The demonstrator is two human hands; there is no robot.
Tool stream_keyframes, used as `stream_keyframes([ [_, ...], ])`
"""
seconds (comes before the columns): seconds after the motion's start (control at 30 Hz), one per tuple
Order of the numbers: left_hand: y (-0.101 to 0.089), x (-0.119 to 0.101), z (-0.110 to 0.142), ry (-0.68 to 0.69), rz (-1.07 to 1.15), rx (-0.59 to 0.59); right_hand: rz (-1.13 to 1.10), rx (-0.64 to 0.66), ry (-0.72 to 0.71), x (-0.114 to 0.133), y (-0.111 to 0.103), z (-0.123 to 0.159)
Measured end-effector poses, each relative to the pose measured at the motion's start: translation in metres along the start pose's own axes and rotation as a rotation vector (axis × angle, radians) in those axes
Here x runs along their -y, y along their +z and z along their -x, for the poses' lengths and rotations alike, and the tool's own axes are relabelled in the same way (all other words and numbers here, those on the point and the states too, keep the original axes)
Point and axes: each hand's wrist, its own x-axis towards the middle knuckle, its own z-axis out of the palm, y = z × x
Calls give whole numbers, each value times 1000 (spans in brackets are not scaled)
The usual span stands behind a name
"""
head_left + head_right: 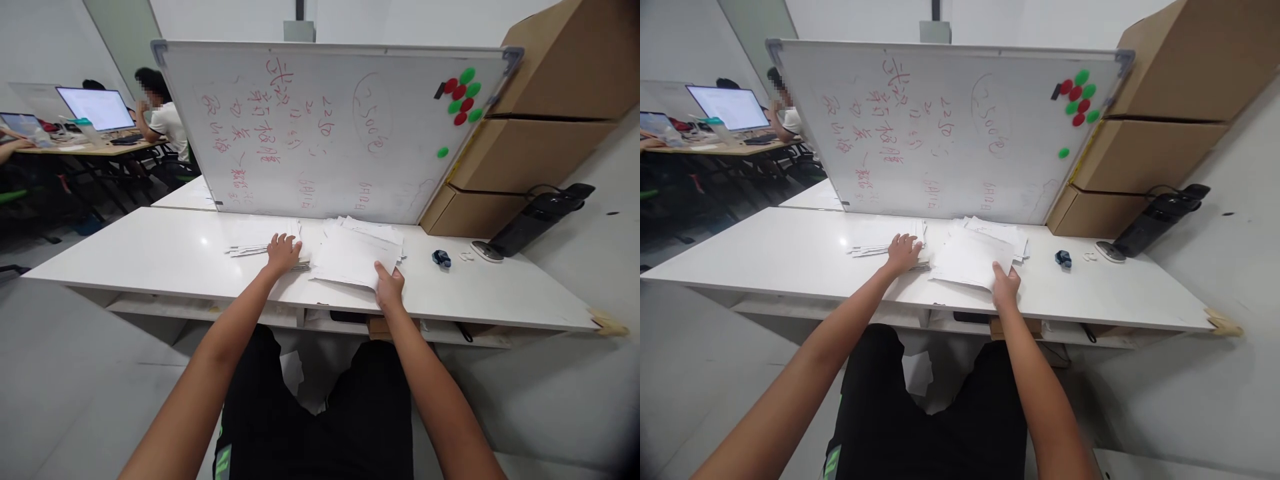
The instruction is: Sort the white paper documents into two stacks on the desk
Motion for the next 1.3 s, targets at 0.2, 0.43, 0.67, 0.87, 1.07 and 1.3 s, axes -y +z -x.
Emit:
stream_keyframes([
  [0.2,7,11,-7,14,116,-23,221,113,49,0,-1,1],
  [0.43,9,13,-5,24,172,-30,489,298,173,11,-3,-5],
  [0.67,12,13,-6,35,200,-1,500,442,427,37,-20,-18],
  [0.87,14,14,-4,58,238,-34,473,551,545,61,-30,-3],
  [1.07,13,13,-2,82,224,-27,398,471,562,64,-39,-4],
  [1.3,12,12,-2,75,289,-32,291,393,449,63,-32,5],
])
